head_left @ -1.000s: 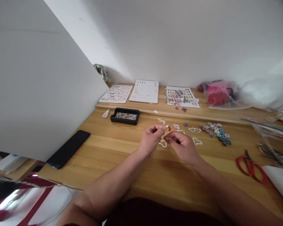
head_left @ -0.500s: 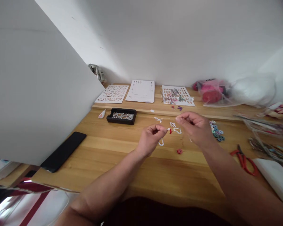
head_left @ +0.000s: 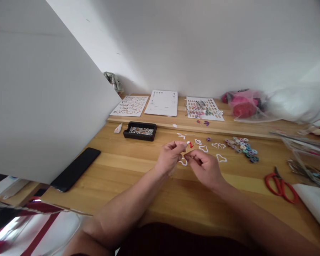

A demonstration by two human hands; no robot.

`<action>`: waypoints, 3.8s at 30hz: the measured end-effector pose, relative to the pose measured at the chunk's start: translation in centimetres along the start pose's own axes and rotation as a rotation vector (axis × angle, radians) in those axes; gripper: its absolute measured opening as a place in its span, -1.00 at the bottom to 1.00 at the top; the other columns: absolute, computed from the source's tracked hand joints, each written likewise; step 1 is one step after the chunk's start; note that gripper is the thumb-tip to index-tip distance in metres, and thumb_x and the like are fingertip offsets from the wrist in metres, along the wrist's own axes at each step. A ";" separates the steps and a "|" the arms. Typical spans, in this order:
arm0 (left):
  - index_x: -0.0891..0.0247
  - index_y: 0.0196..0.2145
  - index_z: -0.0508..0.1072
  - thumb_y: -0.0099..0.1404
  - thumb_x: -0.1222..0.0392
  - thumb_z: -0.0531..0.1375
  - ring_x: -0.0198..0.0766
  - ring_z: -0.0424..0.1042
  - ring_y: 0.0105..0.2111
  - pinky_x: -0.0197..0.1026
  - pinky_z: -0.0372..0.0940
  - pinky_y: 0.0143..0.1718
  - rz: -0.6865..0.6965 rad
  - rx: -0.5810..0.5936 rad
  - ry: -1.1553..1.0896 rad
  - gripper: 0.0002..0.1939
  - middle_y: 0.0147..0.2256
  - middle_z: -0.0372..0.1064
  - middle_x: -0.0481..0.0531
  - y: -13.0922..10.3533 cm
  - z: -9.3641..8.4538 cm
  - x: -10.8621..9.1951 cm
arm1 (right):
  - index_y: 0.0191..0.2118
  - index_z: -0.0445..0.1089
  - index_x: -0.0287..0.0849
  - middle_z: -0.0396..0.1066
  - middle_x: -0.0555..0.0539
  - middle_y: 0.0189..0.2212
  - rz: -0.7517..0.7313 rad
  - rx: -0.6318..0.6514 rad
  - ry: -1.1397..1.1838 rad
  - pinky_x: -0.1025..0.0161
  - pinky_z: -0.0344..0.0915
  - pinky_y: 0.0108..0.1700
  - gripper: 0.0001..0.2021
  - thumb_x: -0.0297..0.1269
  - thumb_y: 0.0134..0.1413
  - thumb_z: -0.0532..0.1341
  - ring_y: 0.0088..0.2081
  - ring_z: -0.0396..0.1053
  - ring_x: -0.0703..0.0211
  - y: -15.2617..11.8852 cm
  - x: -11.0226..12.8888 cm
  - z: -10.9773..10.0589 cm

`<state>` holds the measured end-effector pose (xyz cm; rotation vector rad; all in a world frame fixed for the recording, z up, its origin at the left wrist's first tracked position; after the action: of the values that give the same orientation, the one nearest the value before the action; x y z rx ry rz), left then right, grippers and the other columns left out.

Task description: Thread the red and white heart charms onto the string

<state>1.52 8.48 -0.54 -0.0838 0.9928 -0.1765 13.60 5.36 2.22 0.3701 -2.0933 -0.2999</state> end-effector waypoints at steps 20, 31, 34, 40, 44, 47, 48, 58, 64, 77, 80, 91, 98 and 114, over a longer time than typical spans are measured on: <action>0.32 -0.48 0.46 -0.02 0.07 0.44 -0.55 0.03 -0.67 -0.33 -0.07 -0.64 -0.052 0.154 0.085 -0.69 -0.54 0.33 -0.10 -0.5 1.3 0.3 | -0.41 0.49 -0.15 0.17 0.10 -0.64 0.205 -0.128 0.289 0.28 -0.07 -0.54 -0.75 -0.05 0.00 0.36 -0.59 -0.01 0.33 5.2 -3.7 -4.6; 0.30 -0.46 0.49 0.08 0.09 0.40 -0.49 0.17 -0.58 -0.33 0.10 -0.51 0.144 0.013 0.152 -0.76 -0.51 0.37 -0.08 0.1 -0.3 -1.0 | -0.46 0.43 -0.14 0.20 0.08 -0.64 0.052 0.144 0.028 0.28 -0.01 -0.51 -0.80 -0.25 0.16 0.23 -0.58 0.04 0.31 0.1 1.5 0.1; 0.31 -0.43 0.51 0.13 0.08 0.37 -0.41 0.31 -0.46 -0.30 0.21 -0.37 0.222 0.023 0.275 -0.77 -0.44 0.44 -0.02 -0.1 -0.2 -1.5 | -0.43 0.45 -0.13 0.14 0.10 -0.66 -0.049 0.089 -0.017 0.28 -0.01 -0.52 -0.82 -0.26 0.19 0.21 -0.60 0.02 0.32 0.1 4.3 -1.6; 0.31 -0.43 0.48 0.10 -0.01 0.39 -0.48 0.12 -0.58 -0.32 0.06 -0.51 0.162 0.085 0.277 -0.69 -0.54 0.31 -0.12 -0.3 0.3 -0.9 | -0.40 0.49 -0.11 0.23 0.06 -0.64 -0.012 -0.147 0.018 0.26 0.01 -0.51 -0.84 -0.18 0.15 0.28 -0.58 0.06 0.30 3.4 3.8 -6.9; 0.32 -0.45 0.47 0.05 0.02 0.42 -0.53 0.01 -0.63 -0.32 -0.03 -0.57 0.055 0.151 0.187 -0.68 -0.56 0.28 -0.14 -0.4 1.0 -0.1 | -0.41 0.49 -0.10 0.19 0.08 -0.64 0.062 -0.196 0.130 0.27 0.00 -0.52 -0.84 -0.15 0.08 0.32 -0.57 0.04 0.29 5.5 0.4 -7.7; 0.32 -0.46 0.47 0.02 0.05 0.43 -0.54 0.02 -0.66 -0.32 -0.06 -0.61 -0.042 0.167 0.131 -0.69 -0.55 0.31 -0.11 -0.4 1.2 0.6 | -0.41 0.49 -0.13 0.18 0.09 -0.63 0.134 -0.175 0.230 0.28 -0.02 -0.52 -0.80 -0.11 0.04 0.34 -0.57 0.03 0.31 5.8 -2.4 -6.4; 0.32 -0.47 0.47 0.01 0.06 0.44 -0.54 0.04 -0.66 -0.32 -0.06 -0.61 -0.066 0.166 0.118 -0.69 -0.54 0.32 -0.09 -0.4 1.2 0.8 | -0.41 0.49 -0.14 0.18 0.09 -0.63 0.158 -0.169 0.260 0.28 -0.02 -0.52 -0.79 -0.09 0.03 0.34 -0.57 0.03 0.31 5.7 -3.2 -5.8; 0.33 -0.51 0.45 -0.05 0.08 0.45 -0.54 0.03 -0.64 -0.32 -0.17 -0.63 -0.051 0.055 0.010 -0.68 -0.54 0.29 -0.07 0.0 0.2 0.3 | -0.50 0.40 -0.15 0.21 0.07 -0.63 0.167 -0.005 0.257 0.29 0.02 -0.50 -0.72 -0.07 0.07 0.31 -0.55 0.06 0.28 1.7 -3.3 0.3; 0.32 -0.48 0.47 -0.01 0.05 0.43 -0.54 -0.04 -0.64 -0.32 -0.14 -0.60 0.092 -0.024 0.112 -0.69 -0.56 0.26 -0.12 0.3 -0.6 -0.7 | -0.39 0.46 -0.14 0.18 0.09 -0.64 0.073 0.101 0.084 0.28 0.01 -0.51 -0.82 -0.22 0.19 0.22 -0.58 0.02 0.30 -0.7 0.9 0.5; 0.31 -0.45 0.49 0.04 0.02 0.43 -0.53 0.02 -0.63 -0.32 -0.04 -0.57 0.048 0.168 0.207 -0.69 -0.54 0.30 -0.12 -0.4 1.1 -0.1 | -0.42 0.47 -0.14 0.15 0.09 -0.64 0.101 -0.141 0.184 0.30 -0.05 -0.54 -0.80 -0.13 0.08 0.31 -0.58 0.00 0.32 5.3 0.2 -6.4; 0.31 -0.47 0.47 0.00 0.02 0.44 -0.54 0.00 -0.65 -0.32 -0.07 -0.60 -0.012 0.179 0.152 -0.67 -0.54 0.30 -0.11 -0.5 1.3 0.2 | -0.41 0.48 -0.15 0.17 0.10 -0.64 0.184 -0.065 0.289 0.30 -0.10 -0.56 -0.75 -0.05 0.00 0.36 -0.59 -0.02 0.34 5.5 -2.9 -4.8; 0.31 -0.46 0.49 0.03 0.05 0.41 -0.51 0.09 -0.61 -0.32 0.00 -0.55 0.101 0.006 0.150 -0.72 -0.52 0.34 -0.08 0.4 -0.6 -0.4 | -0.47 0.42 -0.14 0.24 0.07 -0.61 0.142 0.187 0.143 0.28 0.02 -0.50 -0.80 -0.21 0.13 0.26 -0.56 0.09 0.30 0.3 0.0 0.6; 0.31 -0.42 0.50 0.13 0.04 0.37 -0.42 0.27 -0.48 -0.31 0.17 -0.39 0.222 0.074 0.320 -0.74 -0.46 0.40 -0.05 0.1 -0.1 -1.1 | -0.42 0.43 -0.15 0.16 0.10 -0.63 0.035 0.081 0.096 0.30 -0.04 -0.54 -0.82 -0.21 0.17 0.23 -0.59 0.02 0.33 1.7 4.6 -3.5; 0.33 -0.48 0.47 -0.02 0.07 0.44 -0.54 0.03 -0.66 -0.33 -0.13 -0.64 -0.043 0.150 0.072 -0.69 -0.54 0.33 -0.08 0.0 0.8 0.3 | -0.47 0.39 -0.13 0.21 0.12 -0.62 0.437 0.031 0.634 0.31 -0.11 -0.60 -0.68 -0.04 -0.21 0.45 -0.65 -0.02 0.40 2.5 -5.9 0.5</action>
<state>2.38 8.40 -0.37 0.0383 1.0467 -0.2944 15.71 9.96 -1.75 0.0066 -1.4983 0.1054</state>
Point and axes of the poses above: each hand's wrist, its own y-axis towards the middle knuckle, its own z-axis out of the palm, x = y × z, the point moved 9 cm from there along y, towards the middle knuckle
